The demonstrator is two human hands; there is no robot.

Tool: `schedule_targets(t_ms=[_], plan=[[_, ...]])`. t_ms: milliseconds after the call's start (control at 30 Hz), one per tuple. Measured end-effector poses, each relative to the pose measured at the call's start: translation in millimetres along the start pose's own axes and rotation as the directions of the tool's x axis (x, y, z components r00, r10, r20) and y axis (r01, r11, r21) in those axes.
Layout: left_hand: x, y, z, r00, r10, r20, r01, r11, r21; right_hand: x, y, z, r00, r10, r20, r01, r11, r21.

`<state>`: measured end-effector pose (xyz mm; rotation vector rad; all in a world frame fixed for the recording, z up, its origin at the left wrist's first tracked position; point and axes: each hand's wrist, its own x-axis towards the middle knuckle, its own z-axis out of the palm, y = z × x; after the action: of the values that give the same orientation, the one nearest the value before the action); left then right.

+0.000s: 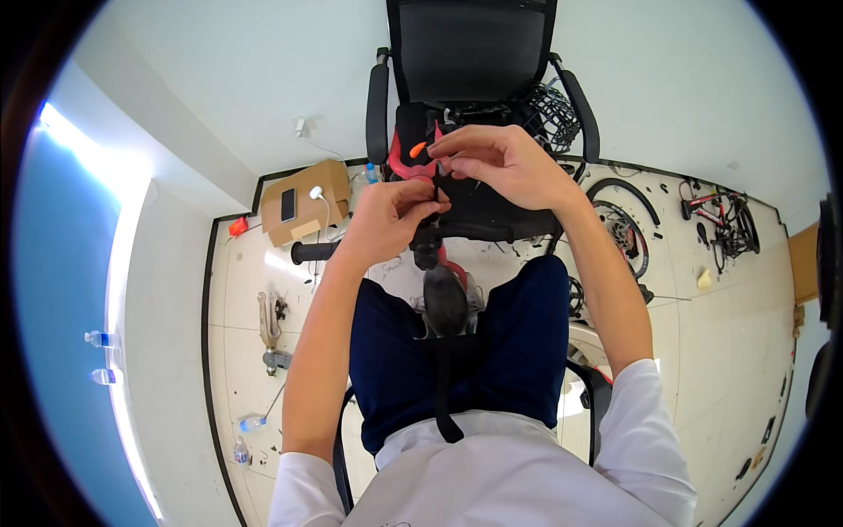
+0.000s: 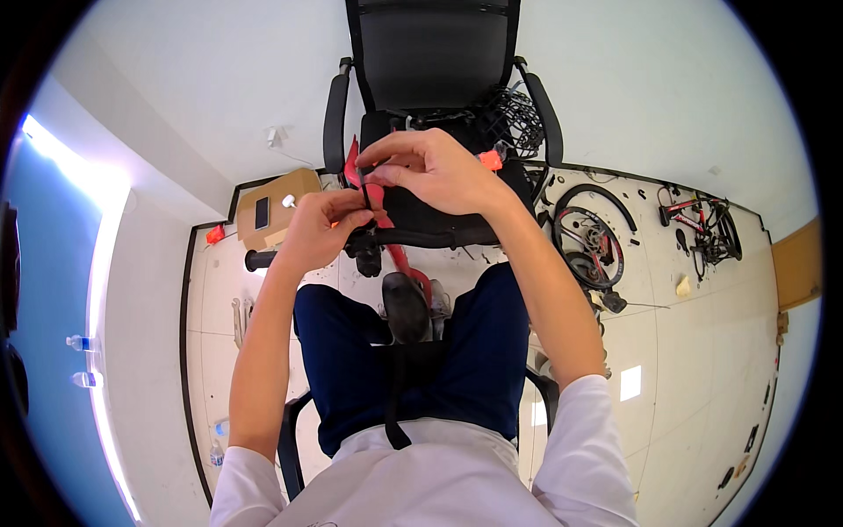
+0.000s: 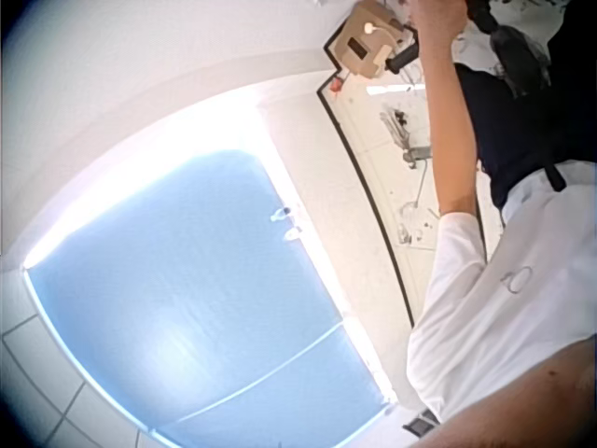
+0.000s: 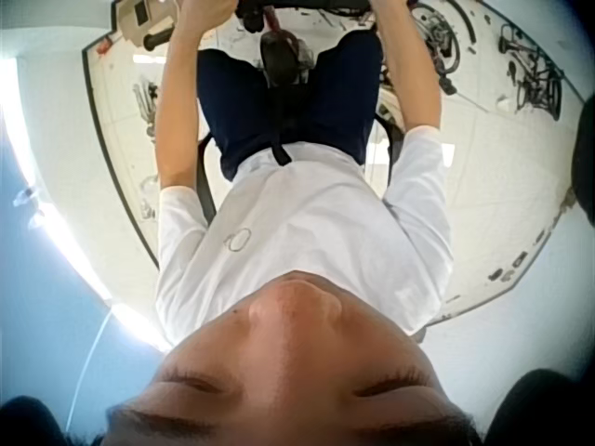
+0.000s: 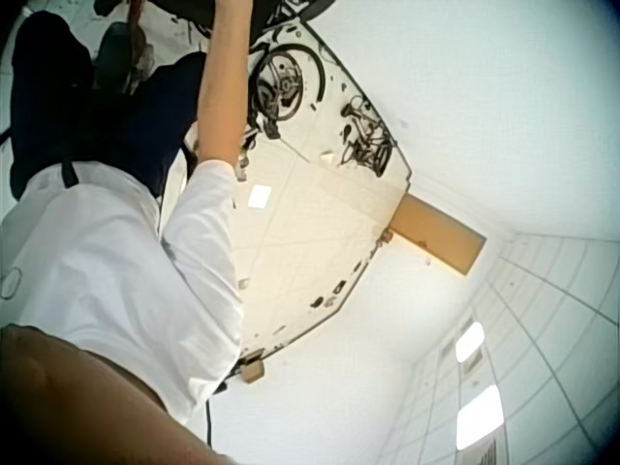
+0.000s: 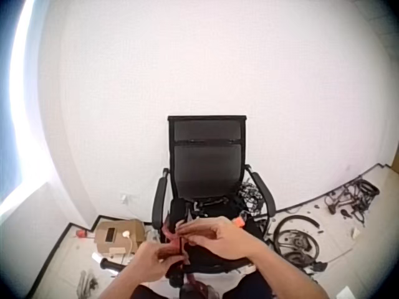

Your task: The person assembles a bicycle handlebar by attaching a black grip to a pink stem using an Allen key. They tighten the bolts to secure the grip in place.

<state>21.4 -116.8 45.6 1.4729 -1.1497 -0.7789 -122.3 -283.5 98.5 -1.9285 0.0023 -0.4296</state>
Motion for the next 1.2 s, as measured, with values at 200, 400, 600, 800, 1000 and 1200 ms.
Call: schedule_targets(t_ms=[200,400,600,800,1000,1200], plan=[[-2,8,-9,0.994,0.02,0.11,-0.04,0.983,0.181,5,-14,2,0.995,0.013,0.102,-0.005,0.997,-0.076],[0,14,-10,0.985,-0.013,0.174,-0.028,0.972,0.235,11,-17,-4,0.992,-0.002,0.123,0.021,0.988,-0.153],[1,14,-9,0.988,-0.013,0.152,-0.034,0.951,0.308,16,-24,7,0.999,0.036,0.041,-0.028,0.98,-0.199],[-3,16,2,0.994,0.056,-0.096,-0.024,0.952,0.304,17,-17,16,0.983,0.105,-0.149,-0.127,0.98,-0.152],[3,12,1,0.988,0.118,-0.095,-0.085,0.95,0.301,13,-16,-1,0.994,0.039,-0.099,-0.077,0.904,-0.421],[1,21,-4,0.996,0.087,0.003,-0.084,0.958,0.275,10,-24,7,0.994,0.0,0.106,0.007,0.997,-0.07]])
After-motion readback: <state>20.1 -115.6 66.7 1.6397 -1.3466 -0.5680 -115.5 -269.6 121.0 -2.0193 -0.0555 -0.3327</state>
